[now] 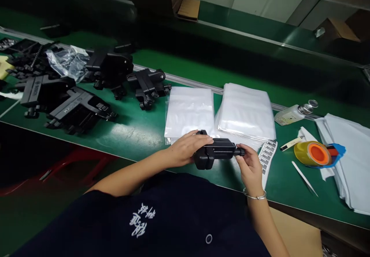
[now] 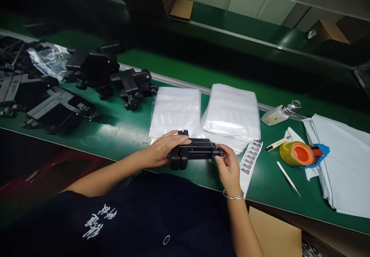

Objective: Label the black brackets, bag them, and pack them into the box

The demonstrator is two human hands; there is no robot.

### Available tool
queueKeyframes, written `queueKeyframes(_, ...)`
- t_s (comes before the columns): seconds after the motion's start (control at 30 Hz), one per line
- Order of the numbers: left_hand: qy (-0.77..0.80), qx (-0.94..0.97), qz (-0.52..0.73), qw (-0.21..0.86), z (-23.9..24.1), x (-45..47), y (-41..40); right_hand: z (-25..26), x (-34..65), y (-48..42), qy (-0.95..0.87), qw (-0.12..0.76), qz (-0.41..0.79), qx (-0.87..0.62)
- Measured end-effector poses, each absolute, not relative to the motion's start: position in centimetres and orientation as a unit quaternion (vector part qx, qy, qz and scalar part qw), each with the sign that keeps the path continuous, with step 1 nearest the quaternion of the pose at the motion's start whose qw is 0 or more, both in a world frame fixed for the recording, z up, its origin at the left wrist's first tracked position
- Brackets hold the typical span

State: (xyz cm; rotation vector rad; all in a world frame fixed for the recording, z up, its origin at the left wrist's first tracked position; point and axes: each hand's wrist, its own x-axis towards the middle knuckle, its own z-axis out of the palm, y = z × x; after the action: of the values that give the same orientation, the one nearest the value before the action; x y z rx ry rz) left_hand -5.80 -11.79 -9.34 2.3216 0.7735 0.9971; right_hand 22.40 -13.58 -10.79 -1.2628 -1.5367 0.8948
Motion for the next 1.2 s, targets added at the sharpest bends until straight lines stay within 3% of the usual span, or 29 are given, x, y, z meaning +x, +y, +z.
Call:
queueKeyframes(0.1,0.262,0.877,0.371,0.158,-9.9,-5.9,-11.8,-11.0,22.1,-13.7,-0.640,0.465,0.332,-0.515)
queueKeyframes(0.2,0.283,0.868,0.369,0.175,-10.2,-6.2,-11.9,-10.7,22.0,-13.8,-0.668,0.456,0.296,-0.509)
queueKeyframes(0.33,0.325,0.805,0.374,0.326,-9.4,-6.8,-12.2,-8.9,21.9,-13.9,-0.738,0.412,0.211,-0.491)
queueKeyframes(0.53,0.451,0.522,0.413,0.594,-8.8,-6.5,-12.4,-5.8,21.6,-14.4,-0.871,0.326,0.103,-0.353)
queueKeyframes(0.63,0.459,0.528,0.399,0.593,-8.7,-6.5,-12.6,-5.5,21.1,-14.6,-0.820,0.347,0.216,-0.400)
queueKeyframes(0.77,0.462,0.666,0.352,0.467,-7.6,-6.8,-13.2,-5.8,20.8,-14.1,-0.551,0.325,0.568,-0.517)
queueKeyframes(0.87,0.444,0.716,0.335,0.423,-7.1,-6.7,-13.5,-6.3,20.9,-13.8,-0.428,0.304,0.698,-0.487)
queueKeyframes(1.07,0.512,0.549,0.438,0.495,-8.1,-5.4,-12.9,-7.8,21.4,-14.6,-0.496,0.425,0.576,-0.492)
queueKeyframes(1.2,0.496,0.467,0.465,0.565,-8.9,-4.6,-12.6,-8.3,20.7,-15.2,-0.556,0.419,0.512,-0.503)
